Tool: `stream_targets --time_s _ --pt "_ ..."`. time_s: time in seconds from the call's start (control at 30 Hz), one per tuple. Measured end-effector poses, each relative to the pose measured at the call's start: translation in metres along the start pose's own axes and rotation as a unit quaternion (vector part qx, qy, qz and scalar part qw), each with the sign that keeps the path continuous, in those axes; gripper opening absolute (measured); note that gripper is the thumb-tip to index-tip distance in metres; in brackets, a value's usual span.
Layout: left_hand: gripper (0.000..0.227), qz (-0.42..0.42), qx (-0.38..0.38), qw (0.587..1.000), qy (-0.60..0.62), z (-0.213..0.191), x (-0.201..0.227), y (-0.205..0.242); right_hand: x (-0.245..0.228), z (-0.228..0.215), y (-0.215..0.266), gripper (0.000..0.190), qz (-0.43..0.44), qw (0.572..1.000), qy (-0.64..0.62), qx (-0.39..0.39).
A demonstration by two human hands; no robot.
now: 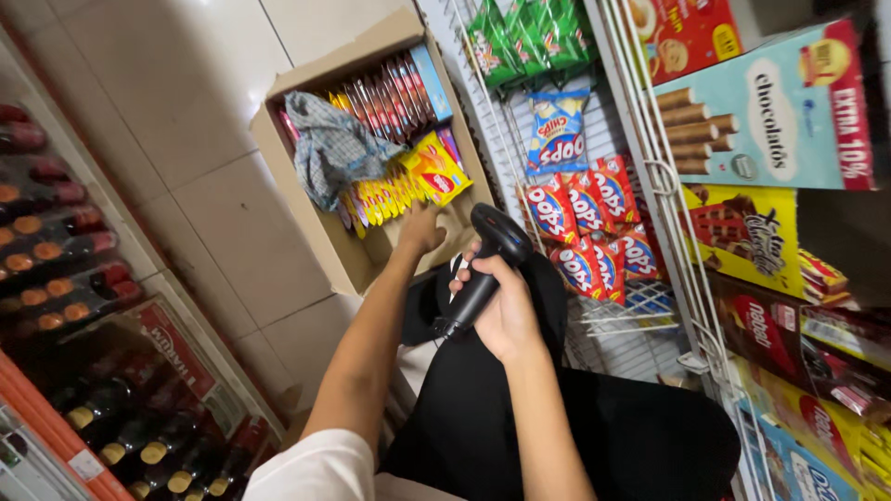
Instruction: The person scans snacks with a handheld scanner and places them onto shelves, occasionally using a cloth to wipe the shelves.
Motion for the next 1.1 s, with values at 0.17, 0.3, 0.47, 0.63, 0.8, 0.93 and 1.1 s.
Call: stream_targets --time_s 0.17,0.3,0.47,0.63,0.8,0.93,1.1 --pt "0.049 -0.038 -0.001 0.998 0.058 0.03 -0.004 -0.034 -0.009 -0.002 -0.004 0.023 -0.006 1.0 -0.003 0.013" --pt "0.048 -0.138 -0.01 0.977 0.162 0.046 -0.015 -0.042 -0.01 -0.001 -0.005 0.022 -0.006 1.0 -0.01 0.004" --pt "0.054 -0.113 0.077 0.912 0.386 0.06 -0.013 -0.045 -0.01 0.004 -0.008 0.023 -0.004 1.0 -0.003 0.018" --pt "0.04 -0.126 0.224 0.894 0.366 0.05 -0.006 -0.04 -0.015 0.001 -0.006 0.025 0.0 0.999 -0.035 0.017" --pt "0.022 -0.117 0.268 0.918 0.269 0.009 0.028 -0.028 -0.016 -0.001 -0.011 0.029 0.018 0.998 -0.061 0.009" --pt "0.019 -0.062 0.371 0.895 0.239 -0.044 0.07 0.007 -0.016 -0.001 -0.011 0.031 0.02 0.997 -0.078 -0.006" --pt "0.017 -0.036 0.403 0.893 0.199 -0.126 0.109 0.075 -0.015 -0.003 -0.002 0.033 -0.005 0.996 -0.06 -0.066"
Point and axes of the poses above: each hand's wrist, its own y-axis away from the middle knuckle, its own z-axis out of the palm, x = y × z, the point moved 1 cm from there along -y, towards the middle knuckle, and after that the axes turned 13 degrees about z, right-handed, at the moved point
